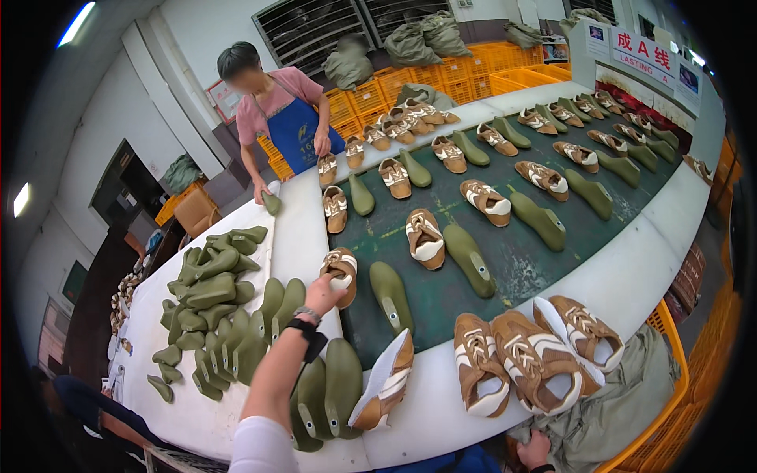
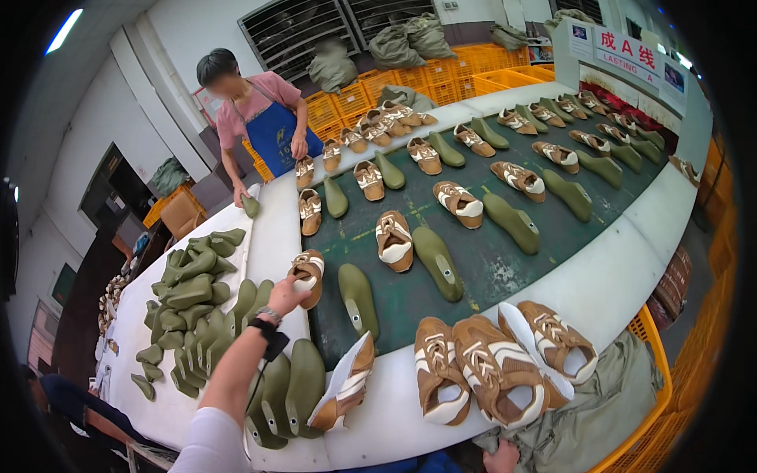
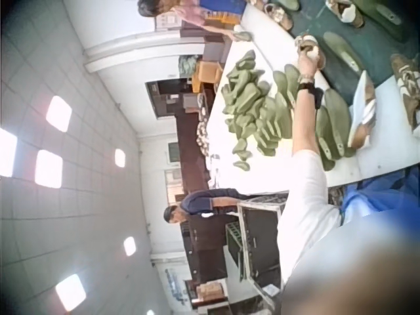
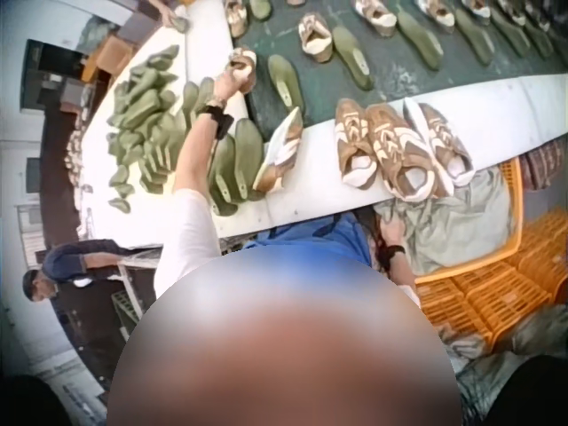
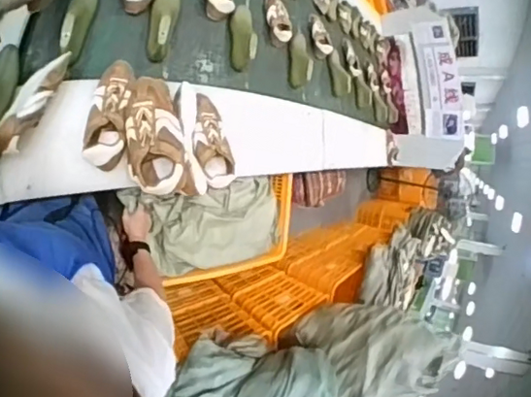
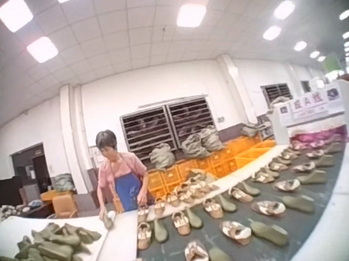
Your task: The person inserts green shoe lasts into brown and white slip-on shoes on a factory table, then places the assembled units into a yellow basket. The person repeatedly picks up lasts and shoes, aligns them, and deposits the finished pairs while other workers handle similar items nearby.
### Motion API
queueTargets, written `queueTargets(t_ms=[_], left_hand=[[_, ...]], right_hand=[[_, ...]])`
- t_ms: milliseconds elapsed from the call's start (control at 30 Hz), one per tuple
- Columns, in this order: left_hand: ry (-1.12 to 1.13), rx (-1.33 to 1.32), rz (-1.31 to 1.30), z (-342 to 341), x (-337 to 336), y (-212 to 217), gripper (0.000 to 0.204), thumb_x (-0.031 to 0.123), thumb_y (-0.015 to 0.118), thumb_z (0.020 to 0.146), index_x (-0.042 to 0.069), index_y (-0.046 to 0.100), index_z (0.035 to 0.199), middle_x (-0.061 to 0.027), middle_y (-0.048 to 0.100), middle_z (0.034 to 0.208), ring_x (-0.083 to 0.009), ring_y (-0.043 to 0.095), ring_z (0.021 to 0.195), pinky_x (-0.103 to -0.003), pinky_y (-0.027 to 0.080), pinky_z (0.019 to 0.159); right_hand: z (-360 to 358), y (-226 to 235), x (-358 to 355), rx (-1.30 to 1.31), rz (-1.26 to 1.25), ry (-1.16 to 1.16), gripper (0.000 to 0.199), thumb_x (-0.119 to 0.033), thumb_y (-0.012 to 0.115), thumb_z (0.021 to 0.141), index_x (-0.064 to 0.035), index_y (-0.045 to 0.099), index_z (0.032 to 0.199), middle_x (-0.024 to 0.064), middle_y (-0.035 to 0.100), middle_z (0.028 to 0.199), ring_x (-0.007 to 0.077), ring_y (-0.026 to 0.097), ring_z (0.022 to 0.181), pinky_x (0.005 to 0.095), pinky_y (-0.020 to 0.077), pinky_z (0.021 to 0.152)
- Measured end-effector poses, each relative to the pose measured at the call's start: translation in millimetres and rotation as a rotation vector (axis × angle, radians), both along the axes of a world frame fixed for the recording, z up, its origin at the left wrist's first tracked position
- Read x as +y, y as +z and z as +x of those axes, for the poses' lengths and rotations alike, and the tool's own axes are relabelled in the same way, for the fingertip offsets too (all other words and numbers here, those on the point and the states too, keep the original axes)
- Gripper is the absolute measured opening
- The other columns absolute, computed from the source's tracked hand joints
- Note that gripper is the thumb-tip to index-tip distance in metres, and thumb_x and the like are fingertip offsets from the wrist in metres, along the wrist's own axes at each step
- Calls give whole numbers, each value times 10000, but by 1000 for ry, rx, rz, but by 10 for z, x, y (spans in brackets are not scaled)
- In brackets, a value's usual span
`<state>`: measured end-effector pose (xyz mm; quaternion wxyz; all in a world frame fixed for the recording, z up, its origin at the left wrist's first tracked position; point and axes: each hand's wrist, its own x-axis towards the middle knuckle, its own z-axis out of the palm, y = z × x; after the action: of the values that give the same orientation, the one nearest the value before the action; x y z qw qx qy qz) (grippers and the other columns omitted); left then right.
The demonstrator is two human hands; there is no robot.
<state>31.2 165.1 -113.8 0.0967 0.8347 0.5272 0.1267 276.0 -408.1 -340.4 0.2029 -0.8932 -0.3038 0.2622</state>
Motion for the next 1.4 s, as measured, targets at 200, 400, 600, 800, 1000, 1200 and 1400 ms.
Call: queueTargets(t_ms=[200,400,600,800,1000,1200,1400], left_hand=[[171,157,-208,207,543,-846,886,327,778,683,65,331,1401,-264,412,1342,-414,484,1205,-432,440,989],[-145,99,-108,-22,224,-143,713,336,725,761,30,446,1341,-230,564,1233,-376,542,1147,-418,457,954],[-487,33,-96,-798,-1274,714,567,283,699,792,36,522,1270,-200,627,1110,-368,597,1026,-409,482,899],[-225,137,93,-1655,-2582,523,627,326,734,763,82,512,1296,-194,469,1322,-411,399,1262,-485,357,1027],[282,-391,110,-2038,-2757,-368,651,353,744,769,65,510,1304,-266,410,1366,-428,381,1280,-465,358,1039],[391,-562,190,-1918,-2721,-668,606,389,765,741,27,579,1189,-294,423,1329,-428,423,1218,-448,384,1022],[433,-584,221,-1857,-2750,-634,577,380,756,753,7,586,1159,-288,442,1314,-417,439,1202,-450,394,1009]], right_hand=[[-4,79,30,13,9,18,448,-277,666,764,7,614,1107,273,641,955,464,594,896,524,465,819],[10,115,39,9,28,35,468,-272,676,760,14,603,1122,283,631,1014,456,587,953,501,461,863],[-14,232,91,-36,-14,41,484,-294,671,767,25,599,1125,284,631,1028,459,579,981,489,457,882],[-65,301,119,-66,-67,81,535,-347,613,796,46,570,1157,300,615,1073,464,573,1008,498,452,884],[-99,346,160,-119,-92,160,535,-359,579,818,39,569,1177,299,609,1096,451,584,1012,492,460,870],[-56,267,177,-301,-97,273,406,-357,561,819,-37,635,1057,240,662,975,414,623,919,482,495,804],[286,-576,24,-440,-378,308,573,-532,505,834,-21,693,1013,238,671,1004,421,646,924,504,512,798]])
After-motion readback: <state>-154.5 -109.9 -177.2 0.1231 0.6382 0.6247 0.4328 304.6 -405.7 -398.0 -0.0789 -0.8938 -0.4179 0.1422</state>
